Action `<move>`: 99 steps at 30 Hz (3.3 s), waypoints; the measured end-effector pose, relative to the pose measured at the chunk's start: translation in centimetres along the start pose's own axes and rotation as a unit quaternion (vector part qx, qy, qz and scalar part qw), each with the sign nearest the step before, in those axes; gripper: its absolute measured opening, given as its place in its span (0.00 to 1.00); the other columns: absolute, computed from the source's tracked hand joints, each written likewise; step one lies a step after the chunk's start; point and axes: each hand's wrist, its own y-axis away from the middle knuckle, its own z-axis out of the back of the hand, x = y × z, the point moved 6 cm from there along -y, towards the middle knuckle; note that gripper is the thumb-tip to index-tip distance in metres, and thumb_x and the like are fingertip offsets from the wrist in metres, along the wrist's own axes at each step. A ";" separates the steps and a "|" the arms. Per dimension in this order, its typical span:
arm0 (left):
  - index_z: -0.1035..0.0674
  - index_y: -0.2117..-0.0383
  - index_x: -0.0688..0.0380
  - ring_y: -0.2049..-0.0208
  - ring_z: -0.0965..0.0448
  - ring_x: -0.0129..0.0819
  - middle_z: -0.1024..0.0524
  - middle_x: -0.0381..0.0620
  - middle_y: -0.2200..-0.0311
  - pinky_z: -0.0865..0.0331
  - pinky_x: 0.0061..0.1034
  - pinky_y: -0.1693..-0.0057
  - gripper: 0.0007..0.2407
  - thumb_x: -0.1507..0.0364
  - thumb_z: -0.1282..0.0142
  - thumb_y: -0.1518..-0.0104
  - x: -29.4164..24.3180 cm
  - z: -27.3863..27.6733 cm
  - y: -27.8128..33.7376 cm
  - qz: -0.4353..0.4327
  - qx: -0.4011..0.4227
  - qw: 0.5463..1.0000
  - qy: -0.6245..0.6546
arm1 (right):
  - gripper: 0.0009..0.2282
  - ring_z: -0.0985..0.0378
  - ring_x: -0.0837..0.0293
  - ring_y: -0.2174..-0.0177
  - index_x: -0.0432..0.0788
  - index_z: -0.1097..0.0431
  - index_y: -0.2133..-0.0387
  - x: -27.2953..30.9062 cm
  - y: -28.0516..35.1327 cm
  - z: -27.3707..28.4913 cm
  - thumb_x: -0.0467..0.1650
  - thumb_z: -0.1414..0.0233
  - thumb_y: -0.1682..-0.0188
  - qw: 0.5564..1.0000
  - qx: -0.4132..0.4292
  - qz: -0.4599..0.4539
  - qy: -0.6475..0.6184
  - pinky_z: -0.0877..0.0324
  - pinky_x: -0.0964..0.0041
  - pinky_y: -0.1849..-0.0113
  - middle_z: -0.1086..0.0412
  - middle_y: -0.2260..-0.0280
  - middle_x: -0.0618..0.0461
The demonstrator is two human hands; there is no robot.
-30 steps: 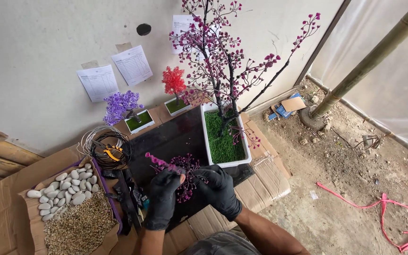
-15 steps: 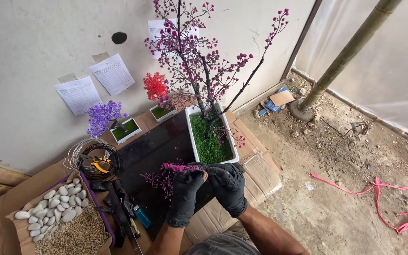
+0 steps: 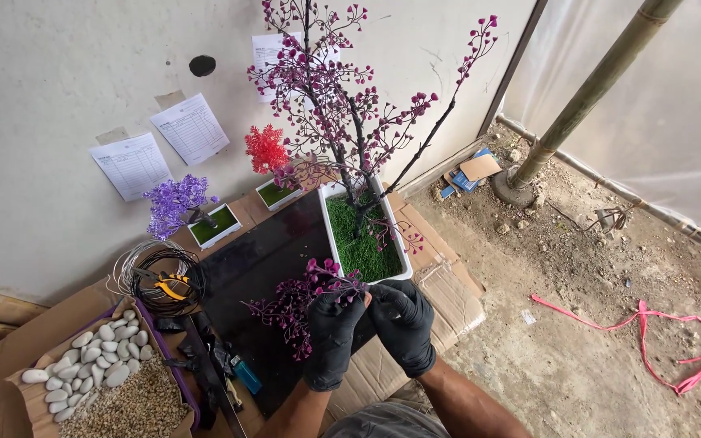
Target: Attaching small purple artificial flower sprigs to the branches of a larger artificial tree in a pot.
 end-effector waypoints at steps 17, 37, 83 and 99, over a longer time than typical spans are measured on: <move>0.27 0.37 0.47 0.55 0.20 0.28 0.19 0.44 0.48 0.29 0.20 0.50 0.40 0.69 0.21 0.66 -4.4 -2.2 -8.5 -0.014 0.195 0.977 -0.081 | 0.05 0.31 0.68 0.79 0.38 0.24 0.77 -8.6 -3.3 2.6 0.19 0.38 0.59 0.925 -0.205 -0.269 -0.176 0.30 0.70 0.71 0.26 0.80 0.52; 0.16 0.52 0.55 0.58 0.21 0.32 0.15 0.53 0.60 0.22 0.31 0.49 0.10 0.75 0.43 0.39 -4.4 -6.2 -14.1 -0.051 0.066 0.994 0.068 | 0.06 0.27 0.66 0.77 0.37 0.22 0.75 -8.6 -10.5 -2.0 0.21 0.32 0.61 0.928 -0.182 -0.218 -0.242 0.29 0.71 0.69 0.25 0.79 0.48; 0.13 0.62 0.51 0.61 0.17 0.30 0.14 0.47 0.68 0.24 0.31 0.50 0.09 0.78 0.36 0.47 0.5 -7.4 -15.6 -0.094 0.044 0.994 -0.034 | 0.06 0.21 0.46 0.76 0.43 0.22 0.69 -3.4 -12.5 -3.4 0.22 0.36 0.57 0.982 -0.097 0.110 0.116 0.25 0.57 0.70 0.24 0.73 0.47; 0.15 0.54 0.55 0.53 0.20 0.32 0.15 0.52 0.59 0.26 0.35 0.43 0.12 0.80 0.43 0.42 -3.4 -7.0 -14.1 -0.043 0.085 0.995 0.010 | 0.05 0.25 0.57 0.78 0.46 0.21 0.74 -8.9 -11.5 -2.6 0.23 0.35 0.56 0.991 -0.129 -0.019 -0.014 0.30 0.67 0.68 0.24 0.77 0.51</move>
